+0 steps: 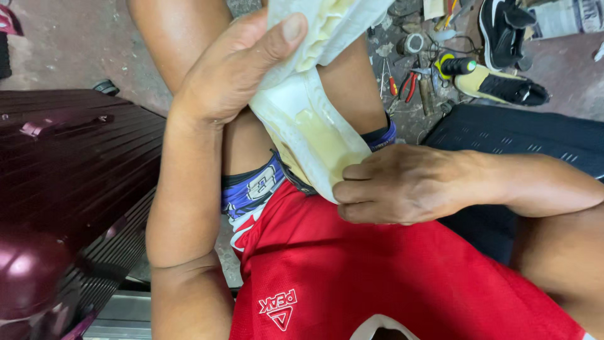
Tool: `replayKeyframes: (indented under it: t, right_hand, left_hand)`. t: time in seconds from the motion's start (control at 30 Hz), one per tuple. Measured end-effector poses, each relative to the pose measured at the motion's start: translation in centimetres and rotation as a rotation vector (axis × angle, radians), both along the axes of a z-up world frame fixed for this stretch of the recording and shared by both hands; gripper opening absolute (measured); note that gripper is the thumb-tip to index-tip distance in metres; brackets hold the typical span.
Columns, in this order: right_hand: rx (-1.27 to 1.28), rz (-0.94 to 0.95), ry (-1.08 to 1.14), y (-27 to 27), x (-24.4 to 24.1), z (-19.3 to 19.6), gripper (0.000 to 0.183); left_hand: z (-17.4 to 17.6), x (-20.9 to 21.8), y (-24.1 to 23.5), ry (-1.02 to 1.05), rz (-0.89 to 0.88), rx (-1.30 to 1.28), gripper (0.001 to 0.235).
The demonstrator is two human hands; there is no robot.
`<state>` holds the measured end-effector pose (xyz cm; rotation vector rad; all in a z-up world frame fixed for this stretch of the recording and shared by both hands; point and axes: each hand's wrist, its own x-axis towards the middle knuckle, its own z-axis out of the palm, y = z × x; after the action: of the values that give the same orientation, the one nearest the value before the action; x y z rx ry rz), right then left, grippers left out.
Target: The person cleans the sole of a sneaker using a white cloth, then uses scissors to trim or scrape material from the sole. The person continues to wipe the sole and briefly handles a second sneaker.
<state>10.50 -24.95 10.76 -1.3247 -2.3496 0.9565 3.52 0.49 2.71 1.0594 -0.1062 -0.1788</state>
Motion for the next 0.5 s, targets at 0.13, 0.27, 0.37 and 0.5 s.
replayKeyframes:
  t: [0.13,0.27,0.37,0.5]
  right_hand:
    - [-0.046,-0.108,0.059,-2.4,1.6,0.2,0.023]
    - [0.099,-0.510,0.357,-4.6,4.4,0.5,0.011]
    - [0.170,-0.813,0.505,-5.0,5.3,-1.0,0.007]
    - [0.146,-1.052,0.967,-3.6,4.6,-4.6,0.006]
  left_hand:
    - [-1.8,-0.8,1.0,0.043,0.045,0.037,0.063]
    - [-3.4,-2.2,1.7,-0.071,0.181,0.119,0.076]
    - [-3.9,-2.9,1.6,-0.135,0.301,0.227,0.079]
    - [-3.3,-3.2,0.2,-0.035,0.412,0.111,0.072]
